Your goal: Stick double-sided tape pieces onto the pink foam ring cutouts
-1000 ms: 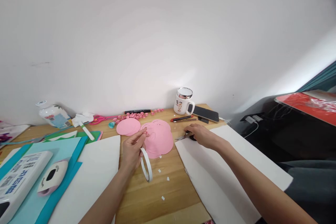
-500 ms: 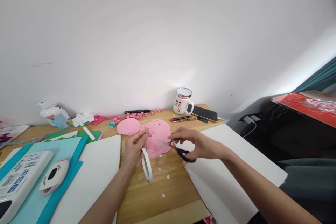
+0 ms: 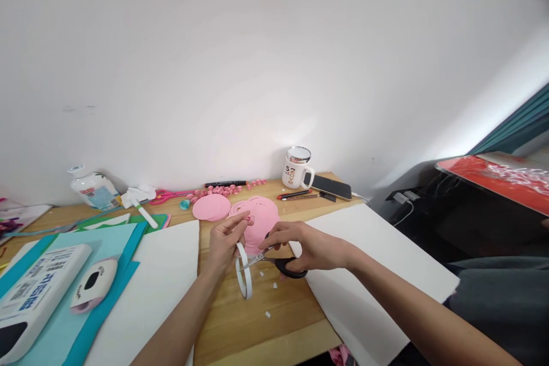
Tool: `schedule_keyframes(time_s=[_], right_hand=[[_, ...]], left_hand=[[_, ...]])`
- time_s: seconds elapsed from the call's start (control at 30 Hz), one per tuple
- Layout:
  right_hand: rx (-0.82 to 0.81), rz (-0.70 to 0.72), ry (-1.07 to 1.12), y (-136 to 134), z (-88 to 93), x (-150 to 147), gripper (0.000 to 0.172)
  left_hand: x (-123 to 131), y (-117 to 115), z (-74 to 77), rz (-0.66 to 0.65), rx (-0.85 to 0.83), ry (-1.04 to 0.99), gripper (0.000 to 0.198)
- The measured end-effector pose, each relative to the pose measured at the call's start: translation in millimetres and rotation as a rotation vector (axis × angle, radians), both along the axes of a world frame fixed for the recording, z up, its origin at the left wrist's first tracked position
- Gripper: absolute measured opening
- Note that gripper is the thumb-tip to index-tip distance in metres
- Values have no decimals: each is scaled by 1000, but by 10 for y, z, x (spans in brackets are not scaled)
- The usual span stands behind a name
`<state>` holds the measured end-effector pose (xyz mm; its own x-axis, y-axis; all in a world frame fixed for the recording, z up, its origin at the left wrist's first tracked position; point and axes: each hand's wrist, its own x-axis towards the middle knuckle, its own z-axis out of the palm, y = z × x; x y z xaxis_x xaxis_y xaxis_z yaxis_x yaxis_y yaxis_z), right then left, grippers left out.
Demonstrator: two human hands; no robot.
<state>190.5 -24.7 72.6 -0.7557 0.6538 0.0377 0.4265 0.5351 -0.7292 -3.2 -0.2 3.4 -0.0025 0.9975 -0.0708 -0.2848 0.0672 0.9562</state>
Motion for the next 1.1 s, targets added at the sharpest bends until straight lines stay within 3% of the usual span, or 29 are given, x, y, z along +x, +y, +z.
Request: schedule_keyframes(time_s=[0.5, 0.93, 1.1], right_hand=[[-145, 74, 18, 17, -5, -4, 49], [-298, 100, 72, 34, -108, 42, 45], [-317, 118, 97, 30, -155, 51, 45]], left_hand=[[2, -28, 31, -47, 26, 99, 37], [-4, -17, -59, -101, 77, 142, 34], [20, -44, 2, -96, 72, 214, 34]])
